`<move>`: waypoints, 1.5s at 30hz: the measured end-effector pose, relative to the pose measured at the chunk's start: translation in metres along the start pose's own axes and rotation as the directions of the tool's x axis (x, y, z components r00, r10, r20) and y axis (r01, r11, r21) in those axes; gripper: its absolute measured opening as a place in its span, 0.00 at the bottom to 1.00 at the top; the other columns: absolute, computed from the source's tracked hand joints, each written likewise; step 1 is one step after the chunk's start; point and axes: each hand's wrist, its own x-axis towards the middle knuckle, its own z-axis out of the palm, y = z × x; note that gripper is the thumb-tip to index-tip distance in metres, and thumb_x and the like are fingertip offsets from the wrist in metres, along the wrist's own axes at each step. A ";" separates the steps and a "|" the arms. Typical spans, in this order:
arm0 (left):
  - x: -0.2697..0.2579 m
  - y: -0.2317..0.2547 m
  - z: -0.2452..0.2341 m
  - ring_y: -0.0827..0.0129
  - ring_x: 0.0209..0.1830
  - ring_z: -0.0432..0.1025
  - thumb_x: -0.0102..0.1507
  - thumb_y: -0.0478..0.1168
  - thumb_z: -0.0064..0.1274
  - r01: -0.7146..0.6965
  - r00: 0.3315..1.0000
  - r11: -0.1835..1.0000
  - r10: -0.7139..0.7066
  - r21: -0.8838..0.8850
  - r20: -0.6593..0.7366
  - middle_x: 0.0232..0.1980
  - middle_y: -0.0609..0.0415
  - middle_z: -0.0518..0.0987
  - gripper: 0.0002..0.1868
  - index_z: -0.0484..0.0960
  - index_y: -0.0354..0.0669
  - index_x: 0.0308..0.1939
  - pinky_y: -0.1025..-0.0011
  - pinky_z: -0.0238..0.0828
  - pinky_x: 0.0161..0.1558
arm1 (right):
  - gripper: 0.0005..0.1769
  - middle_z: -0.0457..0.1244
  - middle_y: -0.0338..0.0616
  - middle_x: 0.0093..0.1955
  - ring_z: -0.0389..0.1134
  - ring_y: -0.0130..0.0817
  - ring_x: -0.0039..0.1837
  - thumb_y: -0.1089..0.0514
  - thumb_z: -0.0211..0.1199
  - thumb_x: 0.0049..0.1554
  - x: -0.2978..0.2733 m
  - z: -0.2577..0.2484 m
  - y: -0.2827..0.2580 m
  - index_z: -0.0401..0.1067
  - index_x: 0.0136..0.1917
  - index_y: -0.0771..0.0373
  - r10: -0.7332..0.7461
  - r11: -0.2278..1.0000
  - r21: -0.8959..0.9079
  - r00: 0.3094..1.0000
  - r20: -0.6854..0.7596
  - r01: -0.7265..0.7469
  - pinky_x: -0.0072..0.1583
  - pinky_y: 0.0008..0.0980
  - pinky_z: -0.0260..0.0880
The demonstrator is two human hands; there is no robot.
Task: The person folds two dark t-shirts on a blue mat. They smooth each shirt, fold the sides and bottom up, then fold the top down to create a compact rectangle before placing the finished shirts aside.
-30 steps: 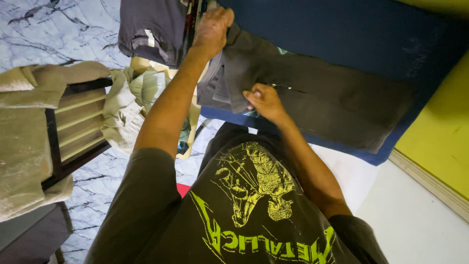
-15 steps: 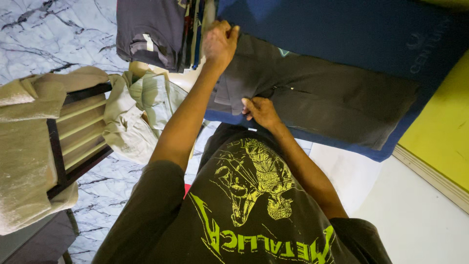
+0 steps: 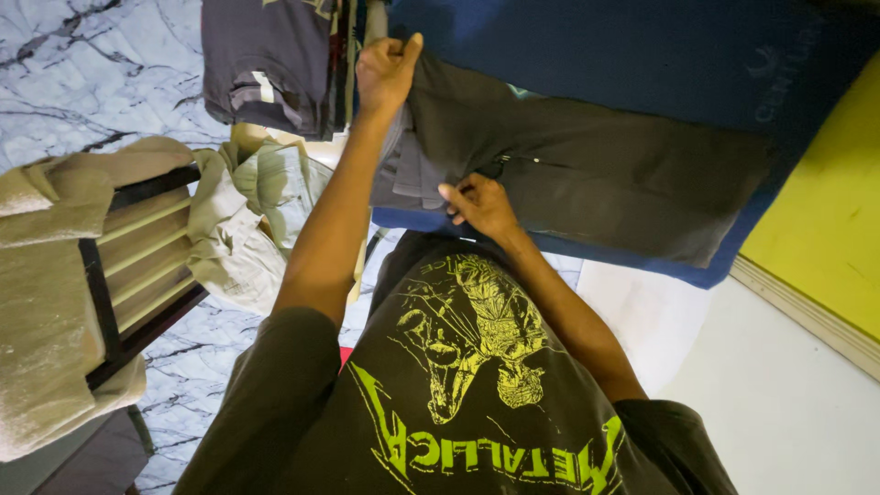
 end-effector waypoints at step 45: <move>-0.182 0.107 -0.127 0.52 0.49 0.74 0.57 0.30 0.60 -0.377 0.903 0.924 0.381 -0.058 0.197 0.50 0.48 0.76 0.16 0.80 0.40 0.49 0.60 0.72 0.49 | 0.12 0.68 0.52 0.40 0.71 0.55 0.40 0.58 0.67 0.55 -0.017 0.008 -0.024 0.65 0.46 0.62 -0.688 0.607 -0.713 0.681 -0.251 0.351 0.43 0.50 0.71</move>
